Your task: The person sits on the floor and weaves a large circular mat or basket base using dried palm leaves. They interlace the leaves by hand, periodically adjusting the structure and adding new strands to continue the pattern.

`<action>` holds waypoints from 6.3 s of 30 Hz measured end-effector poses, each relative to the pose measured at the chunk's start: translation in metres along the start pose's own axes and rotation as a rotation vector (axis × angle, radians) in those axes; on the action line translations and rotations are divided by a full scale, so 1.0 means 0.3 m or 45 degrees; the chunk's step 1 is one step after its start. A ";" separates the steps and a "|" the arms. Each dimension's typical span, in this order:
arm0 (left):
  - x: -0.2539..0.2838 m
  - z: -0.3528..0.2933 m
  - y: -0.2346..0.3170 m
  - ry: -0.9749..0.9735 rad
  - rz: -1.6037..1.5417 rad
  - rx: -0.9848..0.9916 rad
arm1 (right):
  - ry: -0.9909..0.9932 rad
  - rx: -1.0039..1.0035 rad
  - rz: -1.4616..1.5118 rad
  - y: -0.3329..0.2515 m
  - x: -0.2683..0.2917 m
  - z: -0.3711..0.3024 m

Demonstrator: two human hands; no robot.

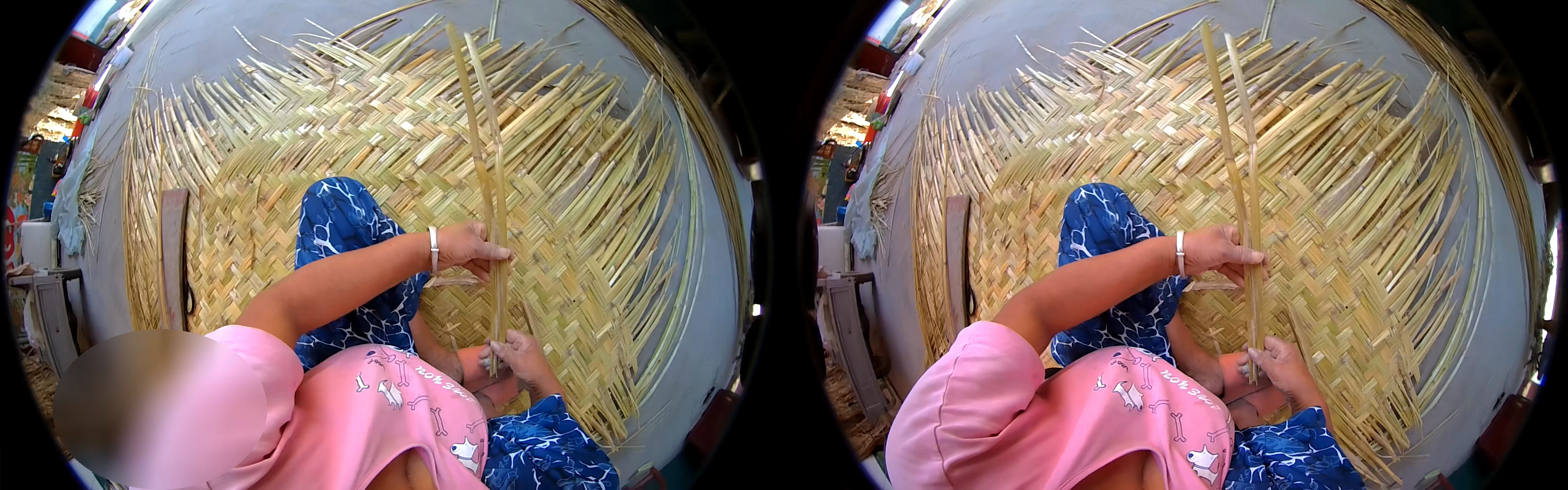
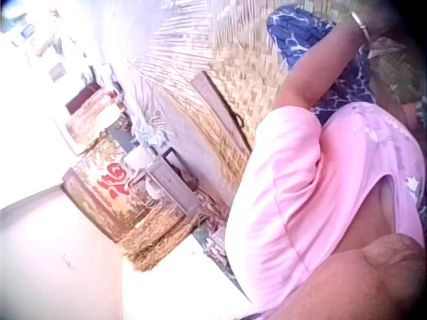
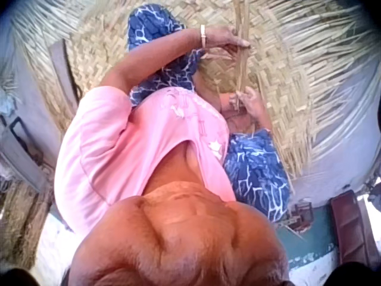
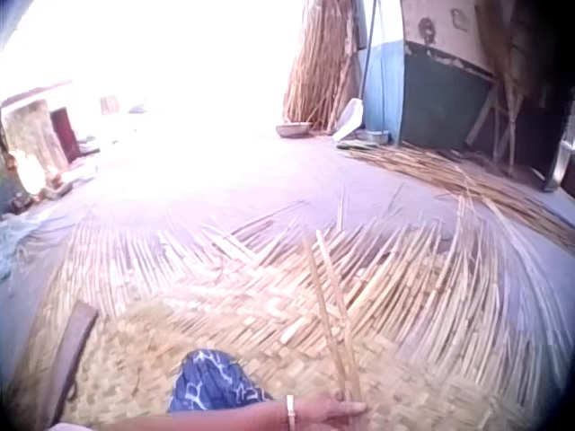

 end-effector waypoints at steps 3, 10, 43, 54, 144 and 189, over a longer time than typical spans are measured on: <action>0.051 0.061 0.097 0.009 0.171 -0.019 | 0.217 0.110 0.003 -0.069 0.072 0.007; 0.381 0.266 0.490 0.393 0.571 -0.155 | 0.744 0.436 0.078 -0.171 0.306 -0.036; 0.463 0.610 0.652 0.545 1.436 0.406 | 0.876 0.390 0.393 -0.027 0.430 -0.038; 0.468 0.724 0.565 0.305 0.833 0.478 | 0.838 0.394 0.412 -0.069 0.458 -0.023; 0.661 0.224 0.447 0.616 -0.364 -0.488 | 0.616 -0.086 -0.557 -0.626 0.658 0.362; 0.768 0.160 0.513 0.931 -0.327 -0.495 | 0.801 0.189 -1.163 -0.748 0.650 0.426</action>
Point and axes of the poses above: each hand's wrist, its own z-axis towards the middle knuckle, its own x-axis out of the back of the hand, y = z × x, the point moved 7 cm from there along z, towards the middle knuckle, and after that the axes turned 7 degrees about -y, right-handed, at the moved point
